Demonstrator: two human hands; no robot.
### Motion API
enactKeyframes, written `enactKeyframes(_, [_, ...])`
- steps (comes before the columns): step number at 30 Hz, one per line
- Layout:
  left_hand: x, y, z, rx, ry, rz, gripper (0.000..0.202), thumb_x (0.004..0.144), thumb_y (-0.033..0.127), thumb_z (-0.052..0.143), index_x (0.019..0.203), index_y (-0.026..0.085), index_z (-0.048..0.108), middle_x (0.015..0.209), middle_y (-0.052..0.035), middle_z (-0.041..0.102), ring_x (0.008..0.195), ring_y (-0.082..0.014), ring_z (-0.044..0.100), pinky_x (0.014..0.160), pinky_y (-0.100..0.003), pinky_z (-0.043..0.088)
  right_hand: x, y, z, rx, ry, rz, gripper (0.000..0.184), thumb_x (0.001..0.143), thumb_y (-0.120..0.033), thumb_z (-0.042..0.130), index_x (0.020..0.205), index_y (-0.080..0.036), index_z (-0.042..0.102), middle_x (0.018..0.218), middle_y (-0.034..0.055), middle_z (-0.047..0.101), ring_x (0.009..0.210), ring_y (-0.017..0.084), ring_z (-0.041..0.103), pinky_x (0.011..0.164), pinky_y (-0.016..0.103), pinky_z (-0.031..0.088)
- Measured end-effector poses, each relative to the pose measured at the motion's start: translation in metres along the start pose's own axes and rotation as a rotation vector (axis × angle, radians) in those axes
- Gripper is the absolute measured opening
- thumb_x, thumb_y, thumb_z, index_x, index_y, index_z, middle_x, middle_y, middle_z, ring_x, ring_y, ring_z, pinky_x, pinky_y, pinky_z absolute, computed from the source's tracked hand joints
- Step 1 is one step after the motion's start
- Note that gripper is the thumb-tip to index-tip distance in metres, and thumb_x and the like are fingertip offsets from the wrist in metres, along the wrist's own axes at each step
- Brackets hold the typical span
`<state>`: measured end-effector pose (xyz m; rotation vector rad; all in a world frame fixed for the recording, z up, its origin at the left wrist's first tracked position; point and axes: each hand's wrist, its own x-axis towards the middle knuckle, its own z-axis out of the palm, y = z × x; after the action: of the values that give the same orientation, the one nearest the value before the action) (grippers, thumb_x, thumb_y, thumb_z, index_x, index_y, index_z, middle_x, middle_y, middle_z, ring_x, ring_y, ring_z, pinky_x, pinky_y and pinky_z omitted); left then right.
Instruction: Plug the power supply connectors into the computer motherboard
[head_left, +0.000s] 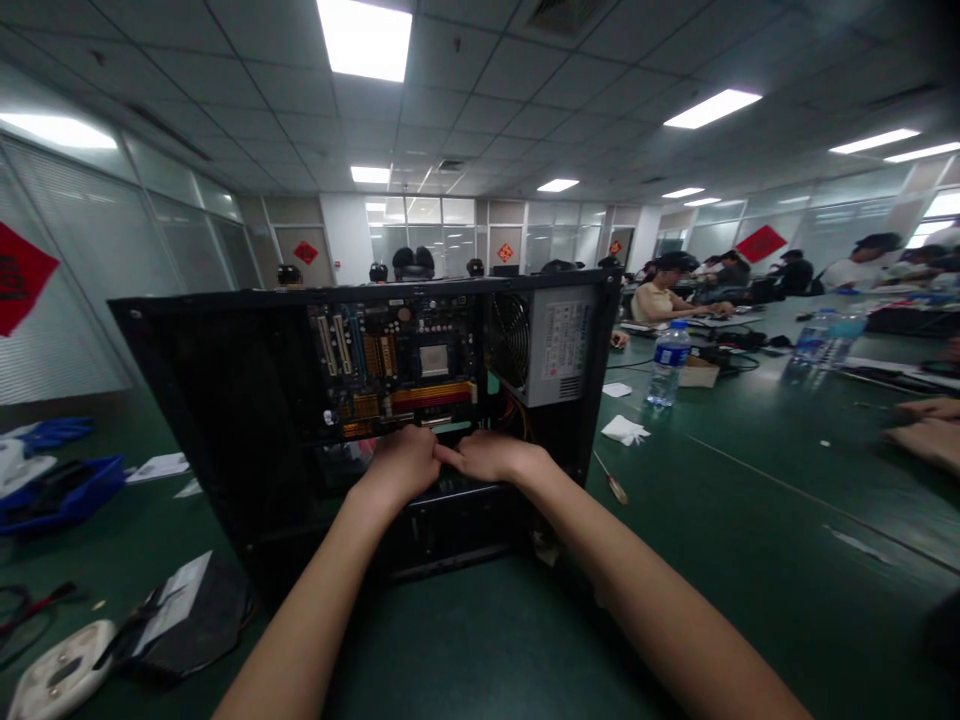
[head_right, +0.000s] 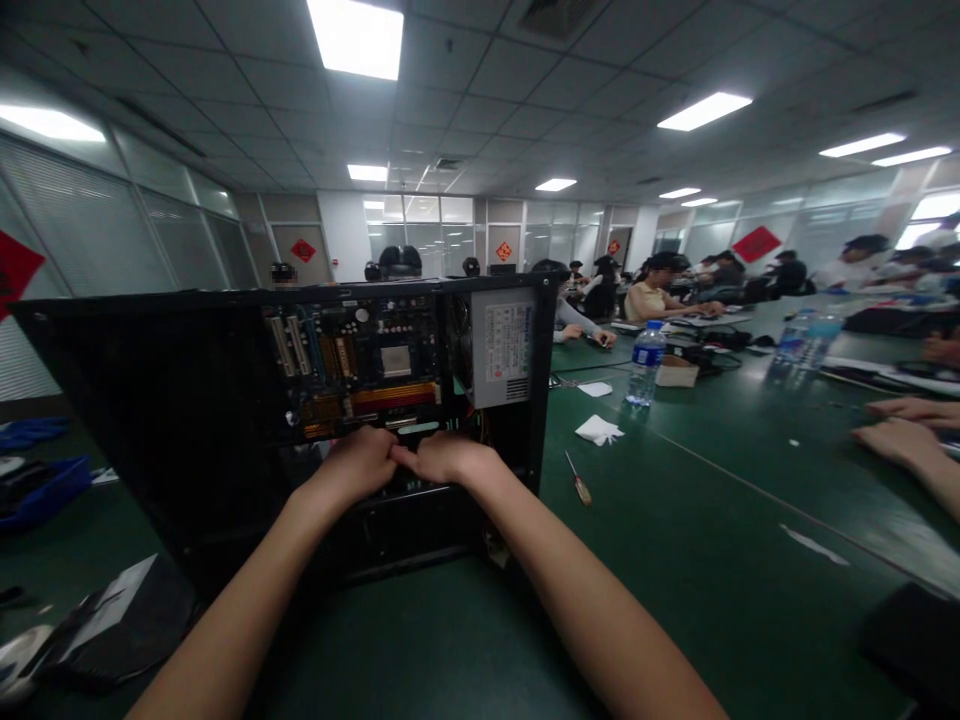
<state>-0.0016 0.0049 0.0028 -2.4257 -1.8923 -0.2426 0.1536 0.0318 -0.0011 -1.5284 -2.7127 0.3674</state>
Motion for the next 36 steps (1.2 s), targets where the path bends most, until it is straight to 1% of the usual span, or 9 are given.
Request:
enactKeyframes(3, [-0.001, -0.002, 0.003, 0.009, -0.025, 0.056, 0.024, 0.079, 0.022, 0.052, 0.083, 0.015, 0.075, 0.088, -0.0176, 0.075, 0.078, -0.0306, 0.072, 0.061, -0.032, 0.049, -0.001, 0.006, 0.0, -0.037, -0.118, 0.084, 0.085, 0.1, -0.066, 0.022, 0.115, 0.0, 0.074, 0.113, 0.0295, 0.07, 0.111, 0.038, 0.067, 0.089, 0.042, 0.05])
enactKeyframes(5, [0.001, -0.003, 0.005, -0.014, -0.019, 0.07, 0.023, 0.079, 0.025, 0.054, 0.081, 0.016, 0.075, 0.087, -0.0169, 0.075, 0.078, -0.0308, 0.072, 0.062, -0.034, 0.049, -0.001, 0.005, 0.0, -0.041, -0.076, 0.053, 0.074, 0.101, -0.06, 0.03, 0.112, -0.001, 0.074, 0.109, 0.028, 0.072, 0.105, 0.037, 0.069, 0.081, 0.038, 0.05])
enactKeyframes(9, [0.008, -0.01, 0.003, -0.241, 0.05, 0.081, 0.025, 0.078, 0.017, 0.05, 0.086, 0.016, 0.074, 0.093, -0.0142, 0.076, 0.087, -0.0273, 0.071, 0.075, -0.034, 0.052, 0.001, -0.008, 0.002, 0.065, 0.353, -0.101, 0.041, 0.099, -0.035, 0.044, 0.088, -0.012, 0.077, 0.088, 0.0153, 0.076, 0.08, 0.024, 0.07, 0.064, 0.029, 0.041])
enactKeyframes(11, [0.008, -0.014, -0.007, -0.434, 0.067, 0.13, 0.028, 0.076, 0.012, 0.049, 0.089, 0.015, 0.073, 0.097, -0.0116, 0.076, 0.092, -0.0237, 0.07, 0.081, -0.031, 0.052, 0.001, -0.018, 0.001, 0.201, 0.6, -0.151, 0.039, 0.096, -0.029, 0.046, 0.07, -0.016, 0.072, 0.07, 0.0077, 0.072, 0.065, 0.017, 0.063, 0.059, 0.027, 0.034])
enactKeyframes(17, [-0.028, -0.024, -0.073, -0.609, -0.057, 0.343, 0.038, 0.091, 0.042, 0.051, 0.111, 0.018, 0.072, 0.11, -0.0065, 0.075, 0.1, -0.0235, 0.068, 0.093, -0.033, 0.051, -0.009, -0.03, -0.014, 0.83, 1.022, -0.249, 0.049, 0.091, -0.045, 0.052, 0.051, -0.019, 0.044, 0.048, -0.0045, 0.041, 0.049, 0.01, 0.037, 0.051, 0.026, 0.024])
enactKeyframes(22, [-0.077, -0.023, -0.121, -0.448, -0.179, 0.308, 0.044, 0.083, 0.05, 0.065, 0.12, 0.027, 0.072, 0.117, -0.0023, 0.073, 0.104, -0.0237, 0.068, 0.093, -0.03, 0.052, -0.016, -0.032, -0.023, 1.333, 0.893, -0.218, 0.05, 0.085, -0.051, 0.059, 0.048, -0.022, 0.042, 0.041, -0.0051, 0.041, 0.04, 0.009, 0.035, 0.045, 0.024, 0.029])
enactKeyframes(25, [-0.1, -0.022, -0.137, -0.406, -0.269, 0.275, 0.036, 0.079, 0.048, 0.069, 0.109, 0.031, 0.078, 0.106, -0.0018, 0.077, 0.097, -0.0252, 0.07, 0.086, -0.029, 0.055, -0.016, -0.036, -0.021, 1.494, 0.768, -0.216, 0.048, 0.082, -0.048, 0.062, 0.049, -0.023, 0.039, 0.037, -0.0059, 0.04, 0.035, 0.008, 0.034, 0.04, 0.024, 0.027])
enactKeyframes(32, [-0.108, -0.02, -0.141, -0.342, -0.328, 0.282, 0.057, 0.067, 0.041, 0.078, 0.123, 0.033, 0.072, 0.116, -0.0021, 0.074, 0.104, -0.027, 0.069, 0.09, -0.028, 0.055, -0.013, -0.039, -0.017, 1.568, 0.72, -0.21, 0.046, 0.08, -0.048, 0.063, 0.051, -0.023, 0.038, 0.036, -0.0064, 0.042, 0.03, 0.008, 0.032, 0.036, 0.023, 0.023])
enactKeyframes(36, [-0.098, -0.02, -0.133, -0.405, -0.419, 0.323, 0.036, 0.076, 0.034, 0.07, 0.111, 0.029, 0.077, 0.106, -0.0015, 0.076, 0.096, -0.0224, 0.07, 0.084, -0.024, 0.055, -0.015, -0.037, -0.02, 1.539, 0.693, -0.204, 0.047, 0.081, -0.05, 0.064, 0.052, -0.022, 0.038, 0.038, -0.0059, 0.043, 0.033, 0.008, 0.034, 0.038, 0.023, 0.025])
